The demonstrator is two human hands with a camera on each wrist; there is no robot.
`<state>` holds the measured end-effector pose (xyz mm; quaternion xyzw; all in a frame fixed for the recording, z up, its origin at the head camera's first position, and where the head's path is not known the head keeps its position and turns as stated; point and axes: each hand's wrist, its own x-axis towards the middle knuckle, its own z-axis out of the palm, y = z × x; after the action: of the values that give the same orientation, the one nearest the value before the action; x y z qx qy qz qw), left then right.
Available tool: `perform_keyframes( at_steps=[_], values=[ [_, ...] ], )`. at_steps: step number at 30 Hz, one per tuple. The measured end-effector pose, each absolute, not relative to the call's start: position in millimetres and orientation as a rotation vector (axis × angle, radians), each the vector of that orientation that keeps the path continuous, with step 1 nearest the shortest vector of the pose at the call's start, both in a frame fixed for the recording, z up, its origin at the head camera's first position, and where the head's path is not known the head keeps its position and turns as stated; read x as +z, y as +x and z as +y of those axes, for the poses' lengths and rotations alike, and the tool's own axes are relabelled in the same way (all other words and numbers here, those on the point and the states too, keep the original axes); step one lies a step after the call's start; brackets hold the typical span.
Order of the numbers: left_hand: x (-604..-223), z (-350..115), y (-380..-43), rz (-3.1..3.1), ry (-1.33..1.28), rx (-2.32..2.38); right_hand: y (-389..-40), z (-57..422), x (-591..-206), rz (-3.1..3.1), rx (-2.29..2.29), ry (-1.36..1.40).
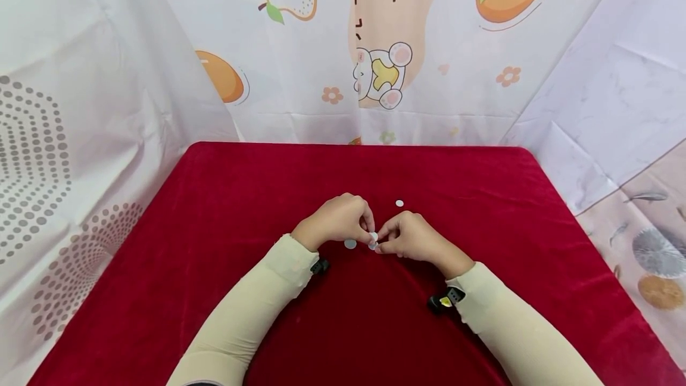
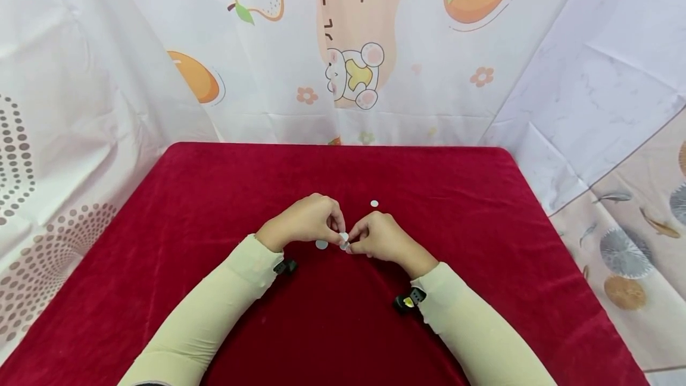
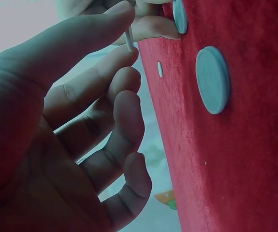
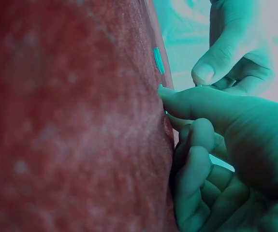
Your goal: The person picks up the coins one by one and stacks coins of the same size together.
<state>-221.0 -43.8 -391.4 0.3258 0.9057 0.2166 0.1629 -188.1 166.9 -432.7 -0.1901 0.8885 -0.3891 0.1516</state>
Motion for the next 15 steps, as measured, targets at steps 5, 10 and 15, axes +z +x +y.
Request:
perform_keyframes(
  at_steps=[5, 10, 15],
  values=[
    [-392.6, -41.9, -218.5, 2.561, 0.913, 0.605, -187.6, 168.3, -433.0, 2.535, -1.127, -0.556],
    [-394.1, -40.8, -216.2, 2.55, 0.911, 0.581, -187.3, 169.0, -432.7, 2.532, -1.121, -0.564],
    [-395.8, -40.0, -215.9, 2.562, 0.911, 0.551, -188.8, 169.5, -433.1, 2.538, -1.115, -0.577]
  ],
)
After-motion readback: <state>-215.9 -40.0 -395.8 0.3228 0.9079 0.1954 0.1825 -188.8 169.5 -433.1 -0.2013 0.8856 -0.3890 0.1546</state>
